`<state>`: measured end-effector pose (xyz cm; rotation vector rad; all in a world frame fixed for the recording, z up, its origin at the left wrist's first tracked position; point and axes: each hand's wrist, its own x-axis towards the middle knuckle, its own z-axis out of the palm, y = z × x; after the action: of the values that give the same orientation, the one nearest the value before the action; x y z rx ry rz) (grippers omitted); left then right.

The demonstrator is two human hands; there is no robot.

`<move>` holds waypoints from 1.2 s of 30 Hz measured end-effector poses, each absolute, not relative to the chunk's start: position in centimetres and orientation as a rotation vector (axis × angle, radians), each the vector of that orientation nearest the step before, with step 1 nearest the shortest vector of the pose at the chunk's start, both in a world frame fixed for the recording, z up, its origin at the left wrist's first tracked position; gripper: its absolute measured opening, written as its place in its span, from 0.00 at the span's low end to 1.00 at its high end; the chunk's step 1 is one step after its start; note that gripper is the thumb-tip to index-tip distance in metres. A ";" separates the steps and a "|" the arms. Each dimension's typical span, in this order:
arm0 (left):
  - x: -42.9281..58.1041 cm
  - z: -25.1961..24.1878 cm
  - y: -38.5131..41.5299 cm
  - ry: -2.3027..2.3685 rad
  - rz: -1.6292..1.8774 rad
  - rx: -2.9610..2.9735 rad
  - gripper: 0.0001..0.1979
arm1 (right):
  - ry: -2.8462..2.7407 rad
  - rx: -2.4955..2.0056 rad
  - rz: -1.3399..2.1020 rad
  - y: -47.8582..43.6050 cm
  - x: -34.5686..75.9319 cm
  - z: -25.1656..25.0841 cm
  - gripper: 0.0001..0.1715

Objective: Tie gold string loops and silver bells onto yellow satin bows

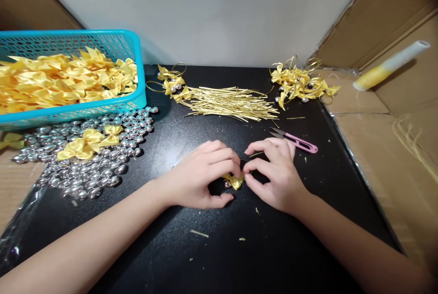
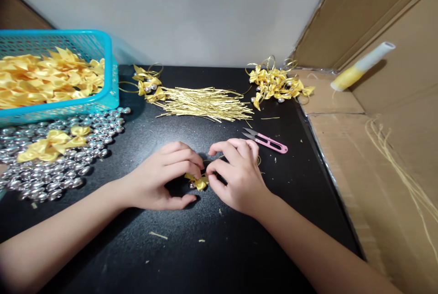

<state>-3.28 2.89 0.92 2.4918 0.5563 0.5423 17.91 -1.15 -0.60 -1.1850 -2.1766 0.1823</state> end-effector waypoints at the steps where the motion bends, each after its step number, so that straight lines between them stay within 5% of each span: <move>1: -3.3 0.8 2.8 0.551 0.537 2.495 0.11 | -2.174 -1.181 0.184 -1.1 17.9 -0.6 0.07; 11: -3.0 0.8 2.9 0.666 0.755 2.262 0.09 | -2.154 -1.153 0.193 -1.0 17.9 -0.6 0.07; 36: -2.6 1.5 3.3 0.714 0.498 2.407 0.04 | -2.160 -1.153 0.198 -0.9 17.9 -0.6 0.06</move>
<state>-2.60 3.30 1.49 2.4067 0.7144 0.4984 17.90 -0.95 -0.59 -1.1526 -2.1603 0.1980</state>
